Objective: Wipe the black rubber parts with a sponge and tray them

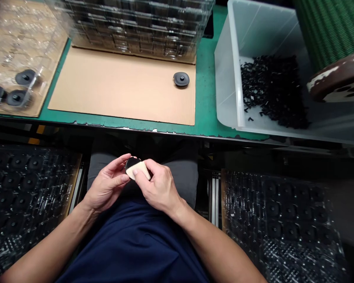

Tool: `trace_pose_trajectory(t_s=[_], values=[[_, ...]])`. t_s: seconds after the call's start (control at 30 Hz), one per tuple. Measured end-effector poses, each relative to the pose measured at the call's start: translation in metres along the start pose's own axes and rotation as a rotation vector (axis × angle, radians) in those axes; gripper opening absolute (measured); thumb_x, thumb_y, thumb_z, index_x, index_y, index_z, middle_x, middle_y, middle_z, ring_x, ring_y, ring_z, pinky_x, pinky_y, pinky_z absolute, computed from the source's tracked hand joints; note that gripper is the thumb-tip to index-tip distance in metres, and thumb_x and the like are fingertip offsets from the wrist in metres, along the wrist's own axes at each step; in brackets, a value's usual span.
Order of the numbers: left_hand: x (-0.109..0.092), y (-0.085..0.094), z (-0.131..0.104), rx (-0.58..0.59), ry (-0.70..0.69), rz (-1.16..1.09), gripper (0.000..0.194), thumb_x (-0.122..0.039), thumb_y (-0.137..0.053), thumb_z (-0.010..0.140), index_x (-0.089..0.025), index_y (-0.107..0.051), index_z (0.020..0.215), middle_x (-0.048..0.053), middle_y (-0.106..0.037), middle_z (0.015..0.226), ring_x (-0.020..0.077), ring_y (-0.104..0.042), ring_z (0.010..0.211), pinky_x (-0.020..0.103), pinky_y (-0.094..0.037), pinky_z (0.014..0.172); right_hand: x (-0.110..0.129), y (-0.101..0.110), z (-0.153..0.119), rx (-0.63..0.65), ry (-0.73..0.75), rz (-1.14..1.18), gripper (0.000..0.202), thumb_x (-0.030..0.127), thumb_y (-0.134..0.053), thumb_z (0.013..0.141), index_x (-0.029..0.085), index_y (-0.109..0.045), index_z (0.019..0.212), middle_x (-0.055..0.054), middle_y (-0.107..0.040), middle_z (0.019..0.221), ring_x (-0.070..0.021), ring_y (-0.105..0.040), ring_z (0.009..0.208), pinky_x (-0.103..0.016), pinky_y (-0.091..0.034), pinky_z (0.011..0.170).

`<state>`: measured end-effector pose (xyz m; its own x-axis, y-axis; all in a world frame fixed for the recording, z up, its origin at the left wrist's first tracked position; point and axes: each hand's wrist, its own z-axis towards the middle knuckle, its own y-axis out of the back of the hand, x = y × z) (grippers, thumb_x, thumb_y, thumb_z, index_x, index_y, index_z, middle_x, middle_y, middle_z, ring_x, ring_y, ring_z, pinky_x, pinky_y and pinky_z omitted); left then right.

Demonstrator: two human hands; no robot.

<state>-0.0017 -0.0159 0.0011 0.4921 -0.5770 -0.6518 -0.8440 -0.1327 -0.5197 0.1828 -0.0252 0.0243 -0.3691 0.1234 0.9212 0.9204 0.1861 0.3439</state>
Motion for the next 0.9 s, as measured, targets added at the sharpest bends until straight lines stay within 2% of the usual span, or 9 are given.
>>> trace_pose_trajectory(t_s=[0.07,0.13,0.23,0.4,0.5,0.67,0.73,0.8,0.9], values=[[-0.001,-0.003,-0.001,-0.002,-0.080,0.032,0.061,-0.012,-0.100,0.061,-0.028,-0.082,0.118,0.005,-0.077,0.123,0.0149,-0.070,0.107,0.017,-0.058,0.093,0.007,-0.002,0.001,-0.060,0.041,0.038,0.024,0.038,-0.061,0.100,0.018,-0.068,0.090,0.002,-0.060,0.073,-0.0121,-0.049,0.062,-0.028,-0.036,0.059],[-0.005,-0.006,-0.004,-0.014,-0.136,0.035,0.061,-0.013,-0.100,0.061,-0.030,-0.082,0.117,0.004,-0.077,0.124,0.0148,-0.070,0.107,0.018,-0.059,0.093,0.012,-0.001,0.002,-0.079,0.108,0.002,0.022,0.035,-0.061,0.100,0.018,-0.066,0.086,0.001,-0.060,0.074,-0.0124,-0.050,0.064,-0.029,-0.036,0.062],[-0.014,-0.007,-0.007,-0.020,-0.139,0.020,0.061,-0.017,-0.101,0.063,-0.032,-0.081,0.119,0.003,-0.077,0.124,0.0162,-0.071,0.106,0.020,-0.061,0.090,0.011,0.004,0.003,-0.084,0.178,-0.138,0.022,0.031,-0.061,0.100,0.019,-0.062,0.082,0.000,-0.059,0.076,-0.0134,-0.049,0.067,-0.030,-0.035,0.064],[-0.017,0.002,-0.012,0.037,0.034,0.016,0.054,-0.027,-0.096,0.076,-0.030,-0.079,0.127,0.006,-0.075,0.129,0.0183,-0.071,0.108,0.023,-0.062,0.089,0.004,0.011,0.006,-0.145,0.343,-0.411,0.022,0.026,-0.056,0.105,0.019,-0.062,0.084,-0.003,-0.061,0.081,-0.0171,-0.049,0.074,-0.035,-0.037,0.073],[-0.014,0.012,-0.014,0.082,0.151,0.006,0.054,-0.032,-0.093,0.080,-0.026,-0.077,0.131,0.011,-0.076,0.128,0.0194,-0.072,0.104,0.025,-0.063,0.088,0.005,0.013,0.007,-0.086,0.426,-0.510,0.021,0.026,-0.055,0.108,0.018,-0.067,0.092,-0.004,-0.065,0.085,-0.0185,-0.050,0.077,-0.037,-0.037,0.076],[-0.007,0.017,-0.015,0.226,0.239,-0.034,0.047,-0.035,-0.089,0.085,-0.020,-0.078,0.128,0.016,-0.076,0.127,0.0209,-0.074,0.102,0.026,-0.062,0.088,0.007,0.018,0.011,0.044,0.522,-0.357,0.019,0.026,-0.053,0.110,0.018,-0.070,0.108,-0.006,-0.073,0.099,-0.0202,-0.060,0.088,-0.039,-0.042,0.082],[-0.006,0.014,-0.015,0.221,0.201,-0.052,0.045,-0.032,-0.089,0.085,-0.022,-0.079,0.127,0.014,-0.074,0.131,0.0225,-0.073,0.109,0.027,-0.061,0.092,0.002,0.020,0.011,0.004,0.489,-0.184,0.016,0.025,-0.055,0.108,0.021,-0.069,0.114,-0.006,-0.073,0.104,-0.0199,-0.065,0.092,-0.037,-0.047,0.085],[-0.008,0.008,-0.015,0.189,0.144,-0.068,0.047,-0.030,-0.088,0.085,-0.025,-0.077,0.130,0.013,-0.074,0.134,0.0249,-0.072,0.117,0.030,-0.060,0.098,-0.006,0.021,0.009,-0.091,0.364,0.030,0.021,0.028,-0.059,0.104,0.022,-0.065,0.124,-0.006,-0.073,0.109,-0.0195,-0.068,0.092,-0.035,-0.053,0.084],[-0.013,-0.001,-0.015,0.171,0.051,-0.085,0.050,-0.030,-0.087,0.086,-0.027,-0.075,0.134,0.013,-0.076,0.128,0.0276,-0.070,0.122,0.033,-0.058,0.102,-0.020,0.016,0.002,-0.108,0.059,0.356,0.030,0.047,-0.059,0.104,0.020,-0.064,0.115,-0.003,-0.069,0.088,-0.0169,-0.064,0.069,-0.030,-0.053,0.064]])
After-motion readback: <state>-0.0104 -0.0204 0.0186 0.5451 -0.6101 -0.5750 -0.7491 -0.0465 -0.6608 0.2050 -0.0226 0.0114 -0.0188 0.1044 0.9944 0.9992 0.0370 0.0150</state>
